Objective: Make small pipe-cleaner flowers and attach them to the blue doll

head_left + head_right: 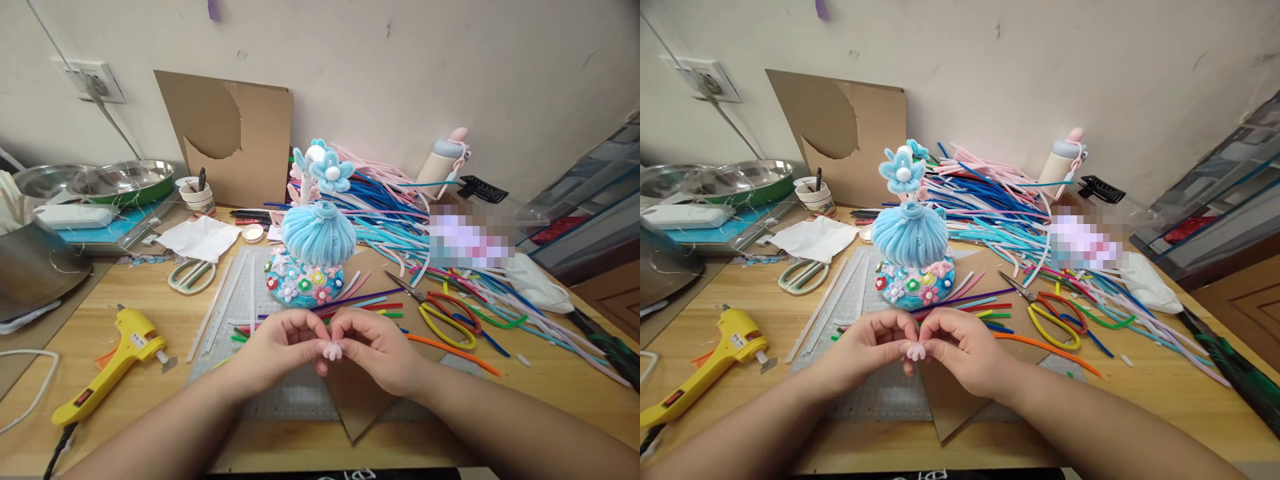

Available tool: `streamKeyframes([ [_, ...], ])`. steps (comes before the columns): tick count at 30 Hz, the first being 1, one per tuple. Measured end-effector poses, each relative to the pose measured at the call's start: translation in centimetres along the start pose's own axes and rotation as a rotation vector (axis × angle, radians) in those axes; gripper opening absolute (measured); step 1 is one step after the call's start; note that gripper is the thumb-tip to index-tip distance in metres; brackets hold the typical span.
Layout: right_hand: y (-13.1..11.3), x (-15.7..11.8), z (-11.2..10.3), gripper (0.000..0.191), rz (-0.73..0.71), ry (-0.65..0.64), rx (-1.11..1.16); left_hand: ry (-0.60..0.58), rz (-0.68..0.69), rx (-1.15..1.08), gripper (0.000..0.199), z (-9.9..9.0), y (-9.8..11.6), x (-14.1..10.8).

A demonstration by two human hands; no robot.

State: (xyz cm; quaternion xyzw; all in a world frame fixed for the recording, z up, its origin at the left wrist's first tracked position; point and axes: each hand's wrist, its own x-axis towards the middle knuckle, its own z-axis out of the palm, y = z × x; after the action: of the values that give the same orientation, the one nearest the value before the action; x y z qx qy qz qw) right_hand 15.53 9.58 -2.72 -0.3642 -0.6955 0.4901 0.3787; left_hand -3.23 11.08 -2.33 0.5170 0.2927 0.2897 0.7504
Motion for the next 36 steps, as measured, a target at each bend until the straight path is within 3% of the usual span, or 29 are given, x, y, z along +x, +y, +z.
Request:
streamKeyframes([
  [9, -0.3, -0.5, 1.1, 0.011, -0.107, 0.119, -0.096, 0.042, 0.058, -0.169, 0.022, 0.9, -0.4, 0.1],
  [18, -0.4, -0.5, 0.7, 0.01, -0.319, 0.011, -0.124, -0.086, -0.192, -0.439, 0.031, 0.9, -1.3, -0.1],
  [25, -1.0, -0.4, 0.2, 0.019, -0.318, -0.102, -0.117, -0.215, -0.323, -0.534, 0.024, 0.7, -0.9, -0.5],
  [31, -1.7, -0.5, -0.1, 0.011, -0.271, -0.093, -0.177, -0.199, -0.269, -0.557, 0.033, 0.8, -0.8, -0.6],
  [36, -2.1, -0.6, 0.0, 0.008, -0.276, -0.109, -0.166, -0.219, -0.263, -0.528, 0.027, 0.9, -0.9, -0.6],
])
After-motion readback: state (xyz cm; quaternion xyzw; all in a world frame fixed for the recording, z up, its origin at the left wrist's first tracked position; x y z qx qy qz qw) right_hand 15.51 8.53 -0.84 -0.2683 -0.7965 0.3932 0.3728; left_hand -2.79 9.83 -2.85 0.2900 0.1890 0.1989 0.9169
